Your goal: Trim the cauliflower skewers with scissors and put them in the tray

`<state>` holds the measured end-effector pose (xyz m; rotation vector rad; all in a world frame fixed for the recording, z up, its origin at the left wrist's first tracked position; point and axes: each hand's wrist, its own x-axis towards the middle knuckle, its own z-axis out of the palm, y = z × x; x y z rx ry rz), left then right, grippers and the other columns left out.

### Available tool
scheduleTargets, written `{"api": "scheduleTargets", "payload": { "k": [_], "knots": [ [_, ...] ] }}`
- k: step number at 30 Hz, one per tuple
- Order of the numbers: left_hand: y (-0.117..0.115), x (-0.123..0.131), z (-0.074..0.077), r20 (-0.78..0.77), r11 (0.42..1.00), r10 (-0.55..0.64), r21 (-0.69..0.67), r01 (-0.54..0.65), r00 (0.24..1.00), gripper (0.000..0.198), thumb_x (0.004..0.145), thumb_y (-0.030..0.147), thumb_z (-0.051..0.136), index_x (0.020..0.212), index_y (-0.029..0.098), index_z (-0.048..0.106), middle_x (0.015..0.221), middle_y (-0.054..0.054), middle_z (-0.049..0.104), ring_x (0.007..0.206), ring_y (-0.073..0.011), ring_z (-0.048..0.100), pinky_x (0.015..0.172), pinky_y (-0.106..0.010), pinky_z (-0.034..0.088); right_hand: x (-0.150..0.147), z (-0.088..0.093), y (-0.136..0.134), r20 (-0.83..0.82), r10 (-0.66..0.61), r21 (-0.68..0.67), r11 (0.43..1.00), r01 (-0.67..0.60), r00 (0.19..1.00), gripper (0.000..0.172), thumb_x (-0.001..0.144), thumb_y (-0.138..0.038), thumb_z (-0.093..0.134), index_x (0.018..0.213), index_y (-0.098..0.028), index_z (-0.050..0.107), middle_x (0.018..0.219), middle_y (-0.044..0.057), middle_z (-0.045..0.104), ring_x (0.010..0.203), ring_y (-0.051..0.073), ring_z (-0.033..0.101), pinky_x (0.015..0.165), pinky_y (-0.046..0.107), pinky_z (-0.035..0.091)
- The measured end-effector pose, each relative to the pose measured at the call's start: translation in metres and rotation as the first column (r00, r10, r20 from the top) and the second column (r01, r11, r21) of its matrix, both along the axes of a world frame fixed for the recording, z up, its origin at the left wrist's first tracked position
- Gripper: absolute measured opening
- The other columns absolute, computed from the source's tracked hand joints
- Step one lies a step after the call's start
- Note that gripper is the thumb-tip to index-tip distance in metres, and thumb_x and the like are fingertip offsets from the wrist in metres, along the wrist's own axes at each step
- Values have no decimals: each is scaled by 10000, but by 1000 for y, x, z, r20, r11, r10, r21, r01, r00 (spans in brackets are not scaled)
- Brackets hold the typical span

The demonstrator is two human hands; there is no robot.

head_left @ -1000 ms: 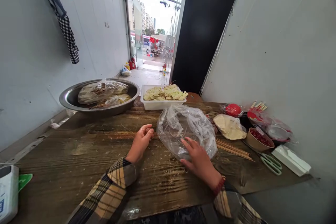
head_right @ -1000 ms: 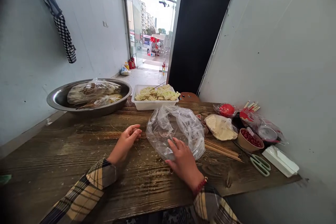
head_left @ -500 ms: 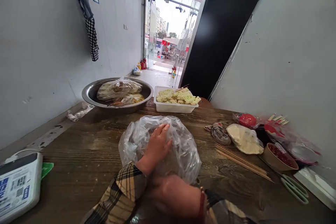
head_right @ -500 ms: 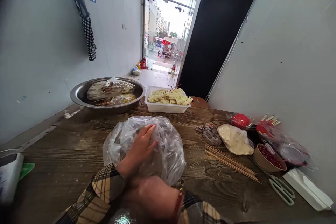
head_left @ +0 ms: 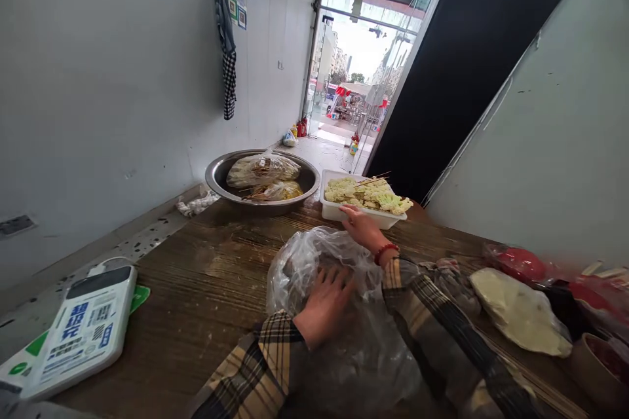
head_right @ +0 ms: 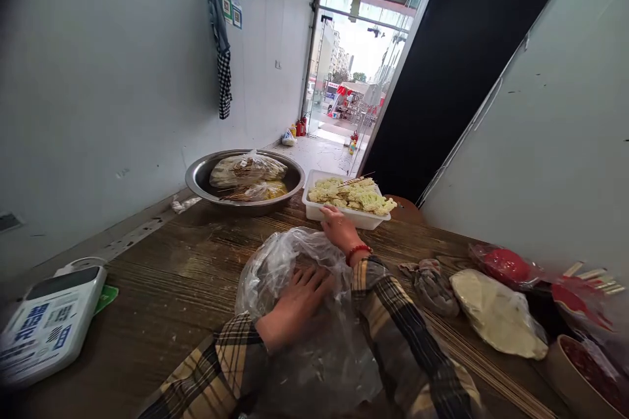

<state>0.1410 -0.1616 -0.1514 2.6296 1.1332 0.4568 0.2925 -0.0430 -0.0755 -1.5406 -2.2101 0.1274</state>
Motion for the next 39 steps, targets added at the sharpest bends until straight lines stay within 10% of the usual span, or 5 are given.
{"api": "scheduleTargets", "payload": {
  "k": [12,26,39],
  "knots": [
    [0,-6,10,-33,999,39,38,-38,999,580,775,377,640,1319,232,499,1293,-138,552,1221,-347,462,1043,-534,335,-3,-19,21,104,-206,-11,978,209,973,388,926,-420,499,1191,-152,592,1247,167,574,1105,265,571,918,367,437],
    [27,-41,25,63,932,349,81,-353,935,321,750,518,645,763,198,667,922,-145,639,908,-329,580,766,-416,425,137,-28,-131,-7,-65,67,996,65,998,313,855,-497,594,911,-189,585,1000,98,601,981,242,581,884,381,473],
    [23,-60,23,86,993,87,77,-93,993,222,760,422,599,645,236,565,852,-91,601,859,-268,557,841,-408,452,145,-24,-241,-121,-82,58,994,90,989,336,864,-479,604,1048,-198,610,1116,133,604,1048,275,590,871,403,499]
  ]
}}
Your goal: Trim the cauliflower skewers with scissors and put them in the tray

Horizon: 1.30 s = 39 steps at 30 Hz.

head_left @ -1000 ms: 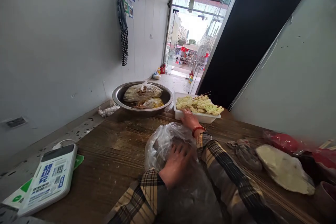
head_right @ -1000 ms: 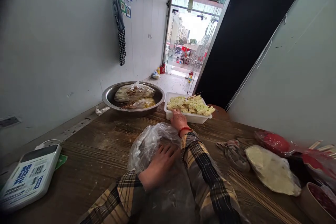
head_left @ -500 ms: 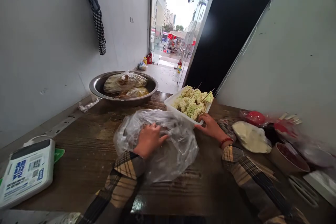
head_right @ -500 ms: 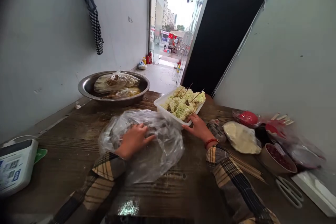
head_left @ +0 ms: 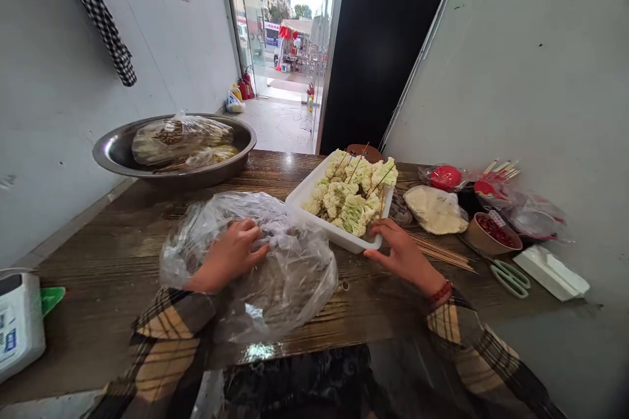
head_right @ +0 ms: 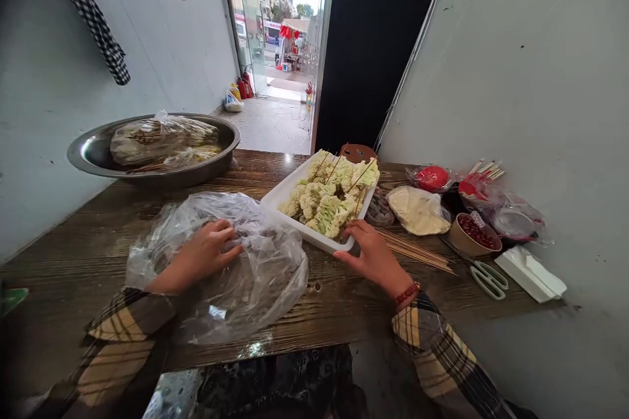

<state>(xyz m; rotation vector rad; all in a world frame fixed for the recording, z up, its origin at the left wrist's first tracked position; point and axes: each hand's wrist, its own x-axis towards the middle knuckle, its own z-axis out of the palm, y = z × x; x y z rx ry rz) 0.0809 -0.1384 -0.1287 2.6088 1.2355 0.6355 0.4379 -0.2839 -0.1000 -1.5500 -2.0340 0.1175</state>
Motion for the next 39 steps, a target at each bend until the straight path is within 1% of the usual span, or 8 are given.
{"api": "scheduleTargets", "payload": {
  "k": [9,14,18,22,28,31,34,39],
  "knots": [
    [-14,-15,8,-16,995,-28,-101,26,999,338,727,388,619,1018,217,627,1100,-123,642,1058,-319,588,946,-457,451,18,56,16,117,-147,254,960,114,982,292,976,-314,411,1109,-230,658,1122,91,653,1072,237,590,918,397,480],
    [-43,-18,32,53,1000,7,-31,-5,999,469,793,406,586,1213,198,585,1251,-150,610,1175,-335,552,1017,-480,409,12,76,57,480,-166,185,979,85,861,305,956,-181,440,1163,-219,661,1265,98,633,1249,295,456,1017,486,330],
    [-80,0,30,81,990,-123,-65,129,989,504,812,401,608,1291,253,556,1376,-120,549,1258,-301,511,1063,-468,387,19,84,68,597,-102,64,995,80,796,228,904,-151,523,864,-219,738,930,95,721,1022,259,580,963,444,324],
    [-109,20,9,-33,980,-190,-68,187,981,640,724,341,724,1332,276,535,1527,-133,375,1394,-350,351,1128,-558,268,30,91,45,597,-87,37,996,81,798,213,900,-235,556,802,-219,745,820,67,706,777,190,620,711,305,384],
    [-130,40,-4,-116,952,-288,-139,272,950,689,738,363,715,1380,250,491,1568,-106,296,1440,-340,264,1167,-553,193,30,102,-19,516,-301,196,953,232,802,289,954,-303,466,959,-216,742,913,72,712,805,196,647,589,283,373],
    [-137,56,-8,-59,923,-363,-160,350,930,693,731,357,717,1378,254,492,1566,-92,305,1430,-337,288,1174,-550,174,16,98,-40,343,-366,285,918,275,865,277,949,-309,481,987,-214,738,976,61,720,852,200,660,625,281,420],
    [-141,67,-10,115,892,-385,-207,401,916,621,736,341,711,1326,235,548,1513,-105,407,1387,-324,371,1169,-528,201,-10,79,-50,142,-265,266,938,221,954,259,932,-304,506,959,-202,742,938,62,728,843,197,671,683,284,465],
    [-143,54,1,630,865,15,-398,306,777,362,844,373,601,1152,192,661,1207,-121,674,1153,-268,593,1035,-423,406,-66,35,-56,-185,-75,172,979,108,980,250,908,-326,532,929,-202,747,867,65,724,797,204,674,712,308,496]
  ]
}}
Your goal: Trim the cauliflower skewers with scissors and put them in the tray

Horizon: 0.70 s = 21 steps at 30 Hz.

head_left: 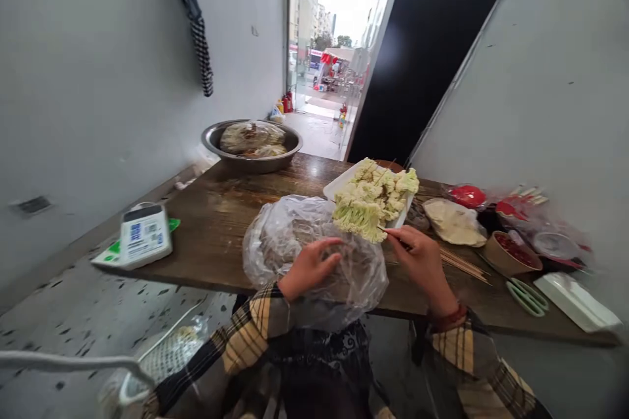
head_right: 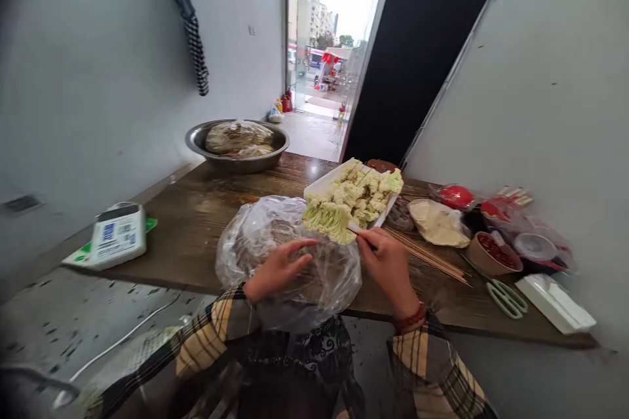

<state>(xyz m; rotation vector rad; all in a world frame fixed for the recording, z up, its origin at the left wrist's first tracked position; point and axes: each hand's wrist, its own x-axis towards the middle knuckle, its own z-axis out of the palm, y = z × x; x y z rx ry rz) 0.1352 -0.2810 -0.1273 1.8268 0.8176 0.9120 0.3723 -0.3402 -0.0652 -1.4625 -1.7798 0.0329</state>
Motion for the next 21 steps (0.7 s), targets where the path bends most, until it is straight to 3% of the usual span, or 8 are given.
{"api": "scheduleTargets", "payload": {
  "k": [2,4,6,8,11,16,18,21],
  "knots": [
    [-1,-12,9,264,972,138,-223,-79,955,362,841,433,609,1084,172,677,1098,-122,709,1062,-256,634,970,-403,450,-19,-15,-3,-158,36,-59,997,-45,987,252,896,-349,545,902,-200,748,798,52,707,700,188,660,651,301,495],
    [-3,-22,18,488,910,249,-413,-30,837,400,833,477,619,1071,159,671,1034,-112,714,975,-221,656,892,-358,490,-35,-28,-8,-309,45,-145,985,-94,950,267,880,-380,558,884,-190,746,754,40,684,570,157,619,558,283,475],
    [-5,-28,26,593,859,313,-509,44,742,422,820,497,635,1055,149,677,992,-94,707,881,-174,657,808,-299,512,-46,-40,-13,-421,33,-234,961,-144,906,289,860,-411,577,884,-174,741,733,36,671,489,136,581,493,272,450],
    [-7,-30,31,604,829,336,-554,77,723,438,797,513,658,1017,136,692,953,-84,701,803,-142,644,724,-253,514,-53,-51,-20,-496,-2,-308,935,-174,868,323,842,-443,594,895,-157,734,676,33,654,464,140,572,462,270,435],
    [-10,-26,33,567,810,321,-579,90,759,455,756,518,699,977,121,702,919,-86,701,768,-147,638,671,-247,516,-59,-65,-30,-578,-56,-376,904,-205,814,379,837,-482,592,953,-142,715,580,20,619,457,160,564,436,275,429],
    [-14,-16,32,541,820,303,-567,75,784,417,724,476,740,955,131,704,907,-71,702,754,-138,623,644,-235,502,-66,-66,-45,-658,-19,-382,870,-312,753,348,860,-464,565,1011,-167,667,622,25,640,452,163,564,443,293,460],
    [-14,-14,33,523,828,274,-556,79,807,384,729,439,743,959,134,705,905,-63,699,751,-128,615,648,-228,494,-68,-61,-50,-646,4,-388,860,-333,763,293,874,-444,544,964,-186,650,640,26,640,491,180,601,459,297,473],
    [-13,-12,34,495,817,263,-571,82,828,314,704,354,764,924,139,703,857,-40,688,733,-117,607,645,-221,482,-69,-54,-56,-525,31,-395,876,-276,851,231,897,-400,509,872,-202,625,626,14,631,513,181,612,516,301,472]
  ]
}}
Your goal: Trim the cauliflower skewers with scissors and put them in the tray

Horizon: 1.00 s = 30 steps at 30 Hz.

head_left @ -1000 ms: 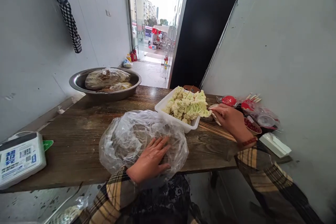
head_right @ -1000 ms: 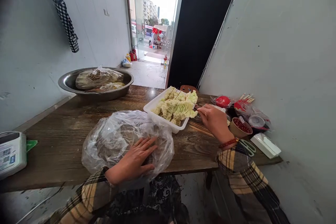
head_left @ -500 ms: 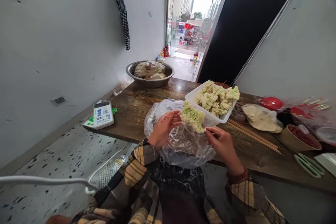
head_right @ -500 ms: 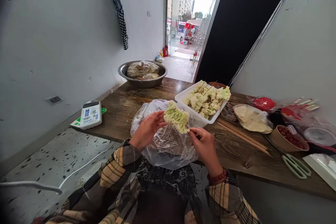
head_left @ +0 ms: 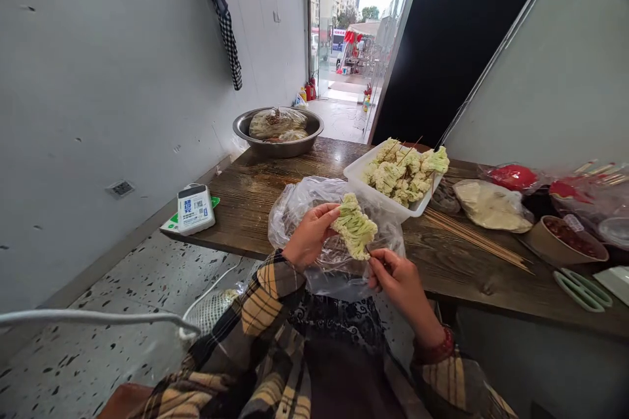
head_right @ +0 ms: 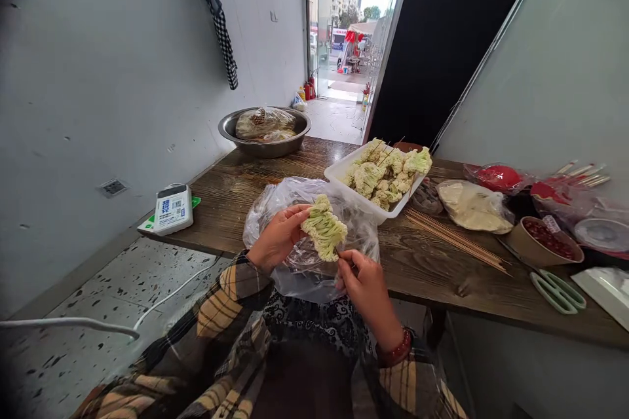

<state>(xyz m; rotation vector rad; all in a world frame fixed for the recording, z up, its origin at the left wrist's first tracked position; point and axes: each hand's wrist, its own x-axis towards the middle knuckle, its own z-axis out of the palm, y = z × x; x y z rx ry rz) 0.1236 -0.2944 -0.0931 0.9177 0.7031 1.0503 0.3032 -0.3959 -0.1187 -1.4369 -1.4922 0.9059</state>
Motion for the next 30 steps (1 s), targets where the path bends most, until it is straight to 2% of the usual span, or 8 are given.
{"api": "scheduleTargets", "payload": {
  "k": [4,9,14,21,30],
  "knots": [
    [0,5,2,-31,999,32,-34,-33,999,255,661,295,779,839,144,679,759,2,654,654,-89,576,608,-202,447,1,1,-3,233,-80,150,988,45,969,221,906,-349,493,773,-203,594,642,11,630,567,174,602,588,298,423],
    [-2,10,3,-36,1000,-7,-21,6,999,293,653,335,808,814,143,655,726,16,637,625,-82,563,605,-206,445,-4,-6,-2,284,-117,260,965,42,952,218,907,-321,500,737,-202,570,673,6,638,621,160,584,615,278,385],
    [1,11,-2,-46,995,-73,-73,70,996,327,671,393,797,830,130,684,753,-18,673,626,-106,589,584,-227,456,-11,-9,1,179,-90,209,977,51,980,226,900,-318,501,703,-214,534,623,-19,569,558,139,510,565,263,361],
    [8,16,-7,-46,994,41,-102,-45,998,317,590,360,841,677,109,668,625,-27,658,545,-110,566,562,-243,428,-14,-13,5,104,-68,140,989,53,992,238,904,-351,464,698,-239,503,634,-3,541,574,170,493,563,290,357],
    [8,20,-16,-37,987,107,-115,-110,994,297,590,345,832,648,115,653,603,-24,653,525,-108,550,565,-249,416,-16,-17,1,118,-53,132,991,37,992,242,915,-360,447,710,-239,488,640,-11,514,570,165,468,549,282,339]
  ]
}}
